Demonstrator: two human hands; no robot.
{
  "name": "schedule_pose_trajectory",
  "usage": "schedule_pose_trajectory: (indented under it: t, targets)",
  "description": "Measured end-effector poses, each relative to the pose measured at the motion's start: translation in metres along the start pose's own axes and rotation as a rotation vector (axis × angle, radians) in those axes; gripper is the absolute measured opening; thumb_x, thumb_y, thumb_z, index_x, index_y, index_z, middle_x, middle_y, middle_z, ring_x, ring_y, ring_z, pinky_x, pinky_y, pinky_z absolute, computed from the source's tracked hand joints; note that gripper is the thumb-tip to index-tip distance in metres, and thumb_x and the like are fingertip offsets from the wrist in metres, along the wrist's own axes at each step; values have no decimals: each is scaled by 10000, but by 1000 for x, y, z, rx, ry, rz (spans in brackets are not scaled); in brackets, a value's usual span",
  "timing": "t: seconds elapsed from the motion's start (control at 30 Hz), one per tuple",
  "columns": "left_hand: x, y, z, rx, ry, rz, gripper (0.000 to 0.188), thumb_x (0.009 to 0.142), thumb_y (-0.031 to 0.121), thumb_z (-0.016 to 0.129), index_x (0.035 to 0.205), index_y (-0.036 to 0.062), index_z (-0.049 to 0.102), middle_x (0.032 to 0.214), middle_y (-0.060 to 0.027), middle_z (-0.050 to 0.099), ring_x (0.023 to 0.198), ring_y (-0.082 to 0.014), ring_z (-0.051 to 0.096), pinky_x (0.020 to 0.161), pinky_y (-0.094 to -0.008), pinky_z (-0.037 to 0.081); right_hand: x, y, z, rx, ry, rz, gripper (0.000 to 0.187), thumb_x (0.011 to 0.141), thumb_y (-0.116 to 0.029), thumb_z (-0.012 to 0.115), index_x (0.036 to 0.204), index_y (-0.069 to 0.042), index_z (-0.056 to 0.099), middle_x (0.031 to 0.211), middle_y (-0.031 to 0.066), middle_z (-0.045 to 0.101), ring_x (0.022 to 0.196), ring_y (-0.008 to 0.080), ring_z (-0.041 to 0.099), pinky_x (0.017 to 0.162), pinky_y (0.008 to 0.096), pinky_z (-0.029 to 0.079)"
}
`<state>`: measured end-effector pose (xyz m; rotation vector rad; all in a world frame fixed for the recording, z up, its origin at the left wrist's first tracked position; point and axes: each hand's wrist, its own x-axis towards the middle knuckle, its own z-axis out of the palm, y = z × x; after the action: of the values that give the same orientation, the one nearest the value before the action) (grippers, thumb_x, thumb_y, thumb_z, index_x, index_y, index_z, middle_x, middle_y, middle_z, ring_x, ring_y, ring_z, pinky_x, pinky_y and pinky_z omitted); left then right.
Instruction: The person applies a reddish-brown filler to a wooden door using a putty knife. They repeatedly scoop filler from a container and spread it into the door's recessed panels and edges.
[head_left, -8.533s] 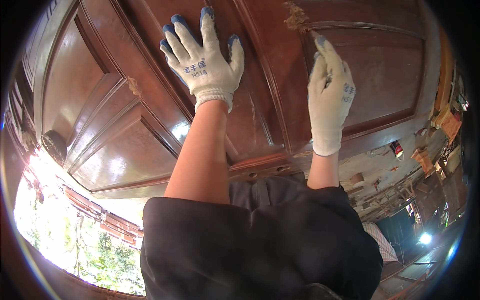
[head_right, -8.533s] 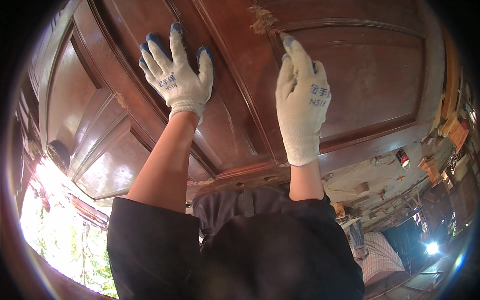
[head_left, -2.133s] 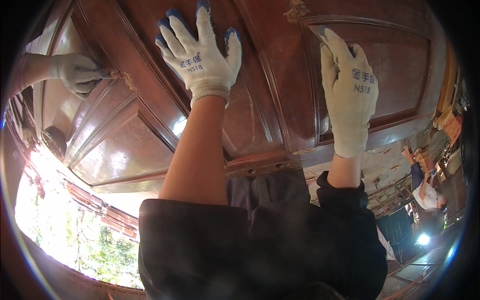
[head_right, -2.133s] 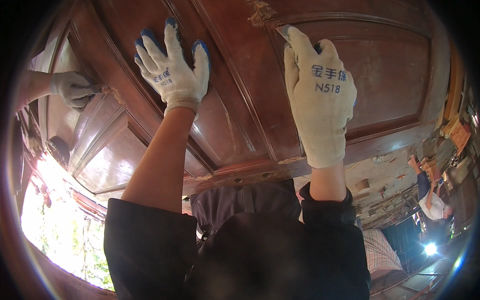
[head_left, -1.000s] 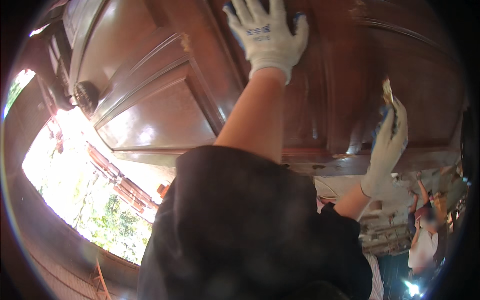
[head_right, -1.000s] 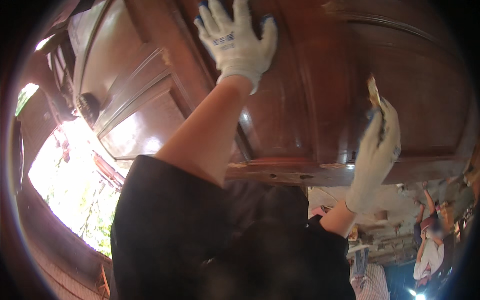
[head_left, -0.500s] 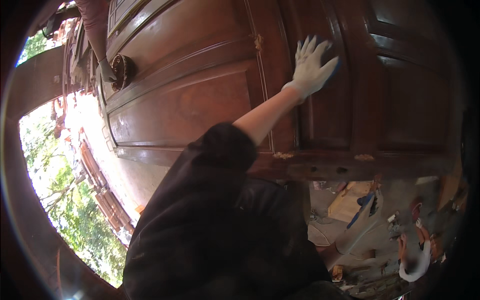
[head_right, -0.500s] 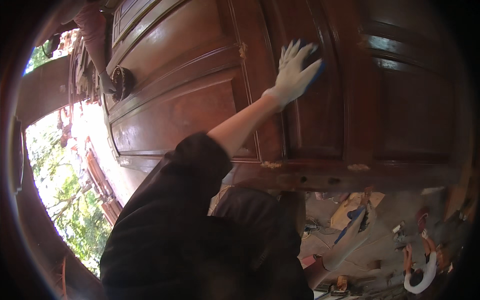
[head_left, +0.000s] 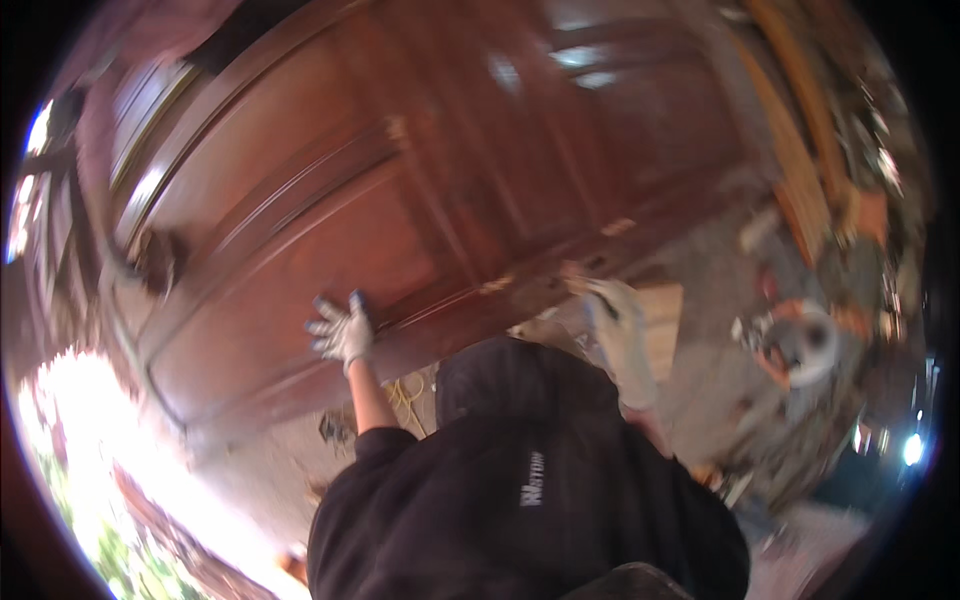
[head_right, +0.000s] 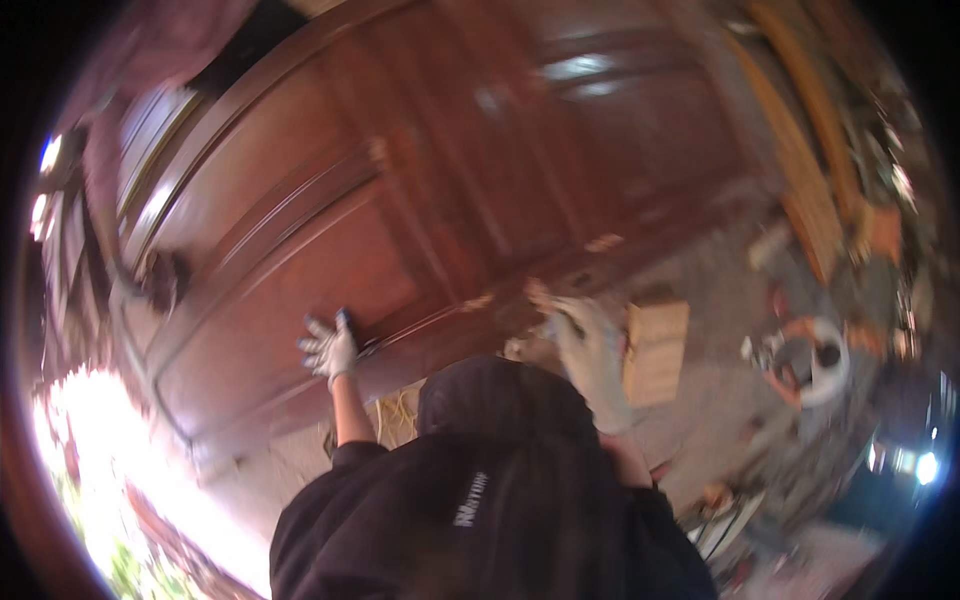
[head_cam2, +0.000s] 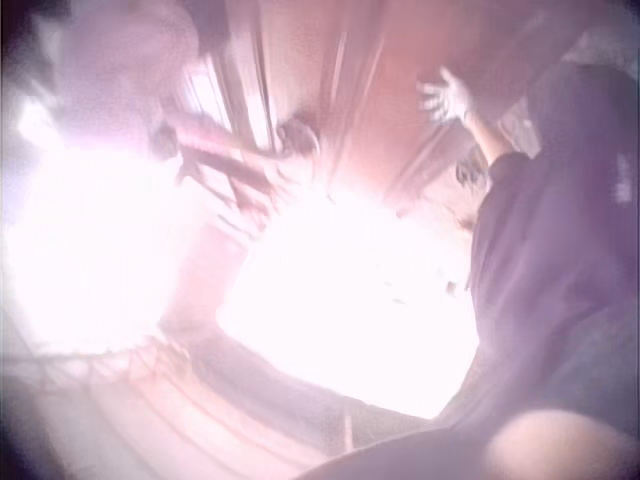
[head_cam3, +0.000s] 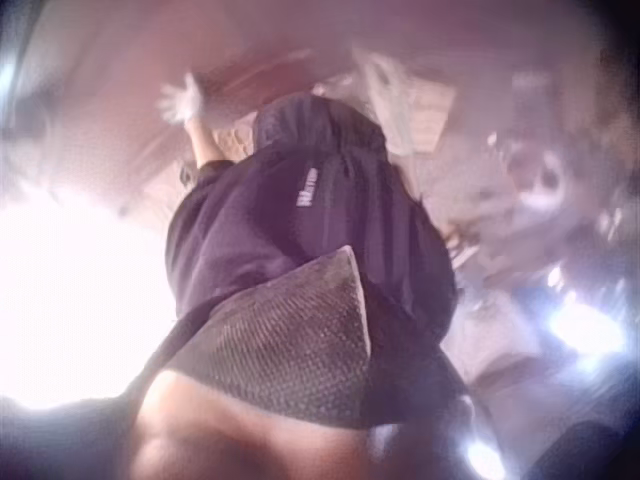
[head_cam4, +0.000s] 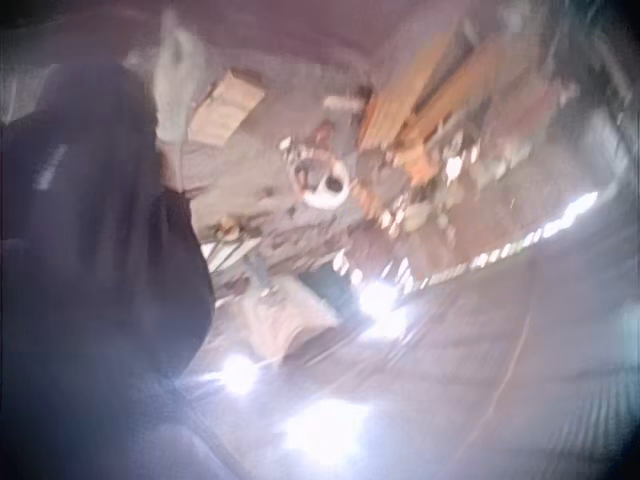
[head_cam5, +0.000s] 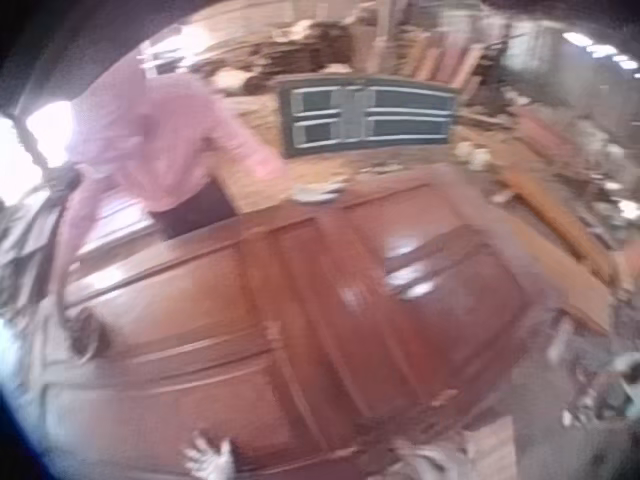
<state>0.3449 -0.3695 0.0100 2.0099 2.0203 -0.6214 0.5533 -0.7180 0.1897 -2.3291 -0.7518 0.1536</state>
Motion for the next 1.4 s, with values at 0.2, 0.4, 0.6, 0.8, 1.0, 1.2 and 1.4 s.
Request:
schedule_pose_trajectory:
  t: [0.2,0.4,0.6,0.8,1.0,1.2,1.4]
  targets:
    - [8,-9,7,-56,-36,19,998,815,903,285,1592,363,-32,1649,-226,-65,1427,-640,15,1108,-743,147,-7,-33,12,373,-41,177,169,934,-99,623,1083,-35,672,930,136,663,848,312,627,762,404,492]
    - [12,-11,14,11,9,53,974,826,896,254,1594,361,-16,1649,-232,-36,1424,-639,65,1079,-760,205,-62,8,-9,352,90,211,135,947,-85,615,1071,-31,625,947,131,634,844,306,624,755,392,492]
    - [-2,0,4,-223,339,430,680,950,566,533,1504,198,390,1549,-262,294,1365,-503,370,1067,-566,398,-99,74,-52,403,307,312,170,968,-83,594,1108,13,598,1042,135,643,923,248,646,802,348,498]
    - [-136,148,23,-488,631,1076,446,895,167,643,1325,81,566,1389,-260,501,1337,-424,432,1098,-514,370,-112,167,-89,919,350,785,181,986,-140,585,1111,-14,621,923,8,603,770,86,533,695,231,451]
    - [-315,276,73,-93,316,1303,583,889,339,647,1393,88,497,1515,-239,369,1399,-435,346,1172,-553,234,-72,247,-169,920,203,858,199,1005,-192,574,1138,-61,644,888,-53,564,716,17,456,617,184,379]
    - [-404,316,141,-82,275,1183,690,881,406,641,1462,96,435,1541,-233,332,1418,-457,287,1174,-587,190,-58,392,-260,739,207,768,229,1005,-193,581,1169,-48,646,910,-55,577,741,5,480,643,173,389]
    - [-456,355,136,-214,285,999,688,866,383,659,1468,131,439,1537,-255,321,1407,-458,301,1159,-581,224,32,461,-346,819,120,787,232,999,-234,610,1161,-73,653,874,-68,566,703,-10,478,610,160,374]
